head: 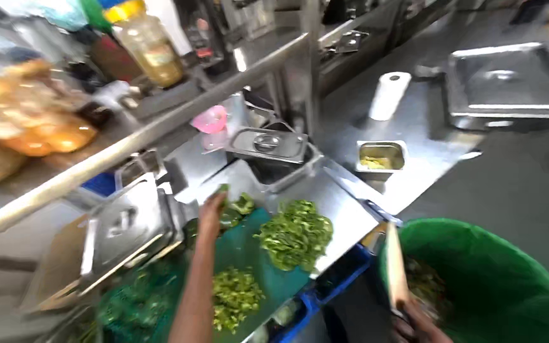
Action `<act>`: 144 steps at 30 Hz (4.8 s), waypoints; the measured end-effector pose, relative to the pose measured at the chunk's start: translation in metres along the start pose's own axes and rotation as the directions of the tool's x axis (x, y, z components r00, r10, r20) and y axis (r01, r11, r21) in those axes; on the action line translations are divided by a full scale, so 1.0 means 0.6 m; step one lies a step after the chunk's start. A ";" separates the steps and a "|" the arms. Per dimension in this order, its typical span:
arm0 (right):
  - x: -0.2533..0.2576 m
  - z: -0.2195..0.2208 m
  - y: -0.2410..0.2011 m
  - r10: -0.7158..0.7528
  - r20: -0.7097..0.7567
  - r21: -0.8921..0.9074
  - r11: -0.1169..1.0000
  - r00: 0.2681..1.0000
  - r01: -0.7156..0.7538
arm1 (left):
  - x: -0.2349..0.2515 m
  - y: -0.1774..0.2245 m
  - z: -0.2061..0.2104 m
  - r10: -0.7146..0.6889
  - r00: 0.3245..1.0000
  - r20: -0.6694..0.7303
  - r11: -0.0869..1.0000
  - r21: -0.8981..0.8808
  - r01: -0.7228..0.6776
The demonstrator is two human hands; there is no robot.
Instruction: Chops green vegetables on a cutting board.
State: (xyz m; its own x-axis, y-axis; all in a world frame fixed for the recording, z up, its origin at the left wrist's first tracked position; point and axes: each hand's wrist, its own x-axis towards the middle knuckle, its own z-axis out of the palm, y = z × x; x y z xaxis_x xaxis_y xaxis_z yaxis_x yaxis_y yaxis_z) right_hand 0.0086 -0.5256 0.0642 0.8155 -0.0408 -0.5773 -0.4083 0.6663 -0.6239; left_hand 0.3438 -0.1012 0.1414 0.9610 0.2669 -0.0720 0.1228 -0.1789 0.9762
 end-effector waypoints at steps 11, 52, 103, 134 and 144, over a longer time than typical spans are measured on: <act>0.059 0.124 -0.023 -0.055 0.048 -0.283 0.957 0.997 0.066 | -0.336 -0.075 -0.076 -0.110 0.983 0.147 0.847 -0.504 0.170; -0.046 0.542 0.231 0.333 0.201 -0.670 -0.640 0.921 0.377 | -0.394 -0.198 -0.335 0.069 0.799 0.598 0.679 0.559 -0.476; -0.024 0.555 0.284 0.400 0.213 -0.643 -0.629 0.891 0.437 | -0.406 -0.236 -0.369 0.271 0.760 0.591 0.664 0.457 -0.592; -0.015 0.537 0.342 0.410 0.203 -0.696 -0.578 0.889 0.425 | -0.431 -0.254 -0.369 0.338 0.780 0.526 0.657 0.461 -0.596; -0.012 0.531 0.349 0.447 0.190 -0.748 -0.511 0.874 0.424 | -0.434 -0.268 -0.369 0.353 0.798 0.487 0.665 0.470 -0.581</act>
State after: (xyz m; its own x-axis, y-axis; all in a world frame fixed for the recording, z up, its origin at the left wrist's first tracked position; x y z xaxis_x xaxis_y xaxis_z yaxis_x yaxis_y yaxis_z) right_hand 0.0483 -0.1485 0.1055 0.6085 0.4037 -0.6832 0.2476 -0.9146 -0.3198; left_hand 0.0189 0.0678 0.0484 0.9314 -0.3117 0.1878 -0.3604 -0.7187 0.5946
